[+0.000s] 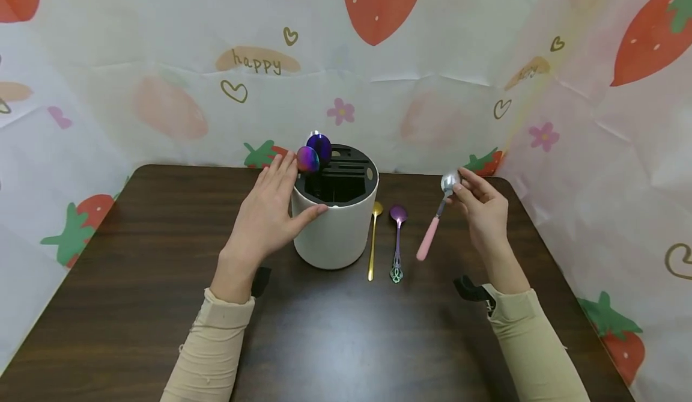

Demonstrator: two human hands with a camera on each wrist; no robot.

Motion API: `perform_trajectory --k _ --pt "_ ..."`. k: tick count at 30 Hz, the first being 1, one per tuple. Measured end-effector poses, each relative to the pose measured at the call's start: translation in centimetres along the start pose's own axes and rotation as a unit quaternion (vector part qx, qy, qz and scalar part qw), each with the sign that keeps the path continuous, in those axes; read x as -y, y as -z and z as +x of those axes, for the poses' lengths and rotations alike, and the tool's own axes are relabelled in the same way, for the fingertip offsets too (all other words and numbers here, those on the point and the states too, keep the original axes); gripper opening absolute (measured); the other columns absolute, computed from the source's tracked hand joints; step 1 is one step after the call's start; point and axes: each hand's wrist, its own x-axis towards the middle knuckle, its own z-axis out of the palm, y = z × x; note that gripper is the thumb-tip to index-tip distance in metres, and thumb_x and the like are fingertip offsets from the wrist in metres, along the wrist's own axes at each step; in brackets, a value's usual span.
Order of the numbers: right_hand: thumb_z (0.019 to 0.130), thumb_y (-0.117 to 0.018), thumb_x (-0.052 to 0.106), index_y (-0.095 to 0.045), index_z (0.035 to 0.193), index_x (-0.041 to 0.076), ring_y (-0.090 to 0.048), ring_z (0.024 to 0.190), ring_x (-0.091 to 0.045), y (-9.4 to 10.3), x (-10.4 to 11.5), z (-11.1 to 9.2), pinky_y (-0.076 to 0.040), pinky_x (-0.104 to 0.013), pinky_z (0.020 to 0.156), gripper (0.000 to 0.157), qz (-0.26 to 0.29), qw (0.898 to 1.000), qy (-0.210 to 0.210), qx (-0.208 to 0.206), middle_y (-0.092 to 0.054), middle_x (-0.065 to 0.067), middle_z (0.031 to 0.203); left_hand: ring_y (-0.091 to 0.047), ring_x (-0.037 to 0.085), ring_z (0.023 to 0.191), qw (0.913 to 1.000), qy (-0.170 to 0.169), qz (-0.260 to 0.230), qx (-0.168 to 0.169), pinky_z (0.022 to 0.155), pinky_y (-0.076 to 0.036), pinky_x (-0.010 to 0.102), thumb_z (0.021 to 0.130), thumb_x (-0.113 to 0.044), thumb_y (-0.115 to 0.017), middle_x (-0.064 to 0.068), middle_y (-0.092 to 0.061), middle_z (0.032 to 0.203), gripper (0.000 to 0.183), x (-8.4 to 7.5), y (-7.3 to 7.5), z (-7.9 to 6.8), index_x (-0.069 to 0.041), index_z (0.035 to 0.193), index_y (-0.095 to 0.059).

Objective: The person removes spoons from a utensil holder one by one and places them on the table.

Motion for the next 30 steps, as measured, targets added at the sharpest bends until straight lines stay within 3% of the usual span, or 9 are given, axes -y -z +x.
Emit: perform_trajectory --k 5,10,15,30 --pt "0.099 -0.068 -0.001 -0.056 0.143 -0.01 -0.068 0.085 -0.01 1.9 -2.1 0.7 -0.062 -0.024 0.078 0.047 -0.073 0.995 -0.058 0.034 -0.065 0.0 0.095 -0.013 0.034 0.16 0.9999 -0.001 0.01 0.006 0.13 -0.012 0.049 0.097 -0.07 -0.056 0.016 -0.02 0.172 0.102 -0.1 0.0 0.0 0.001 0.163 -0.024" --pt "0.101 -0.066 0.002 -0.052 0.146 -0.011 -0.071 0.083 -0.009 3.2 -4.0 1.8 -0.062 -0.028 0.085 0.049 -0.132 0.983 -0.111 0.068 -0.066 0.001 0.097 -0.012 0.034 0.16 0.9998 0.005 0.018 0.011 0.13 -0.011 0.048 0.097 -0.07 -0.056 0.016 -0.019 0.172 0.103 -0.1 0.3 0.1 0.002 0.163 -0.025" --pt "0.103 -0.064 0.003 -0.05 0.147 -0.013 -0.07 0.08 -0.007 4.4 -5.6 2.5 -0.062 -0.024 0.082 0.049 -0.178 0.969 -0.141 0.094 -0.067 0.002 0.095 -0.013 0.034 0.16 0.9997 0.004 0.019 0.016 0.13 -0.011 0.048 0.097 -0.07 -0.056 0.017 -0.02 0.172 0.102 -0.2 0.2 0.1 0.002 0.163 -0.025" --pt "0.103 -0.057 -0.006 -0.044 0.147 -0.018 -0.069 0.083 -0.006 4.3 -9.5 4.3 -0.062 -0.023 0.077 0.048 -0.192 0.955 -0.187 0.129 -0.068 0.0 0.099 -0.012 0.033 0.16 0.9993 0.008 0.026 0.027 0.13 -0.011 0.048 0.097 -0.073 -0.052 0.015 -0.016 0.173 0.103 -0.4 0.4 0.0 0.002 0.164 -0.023"
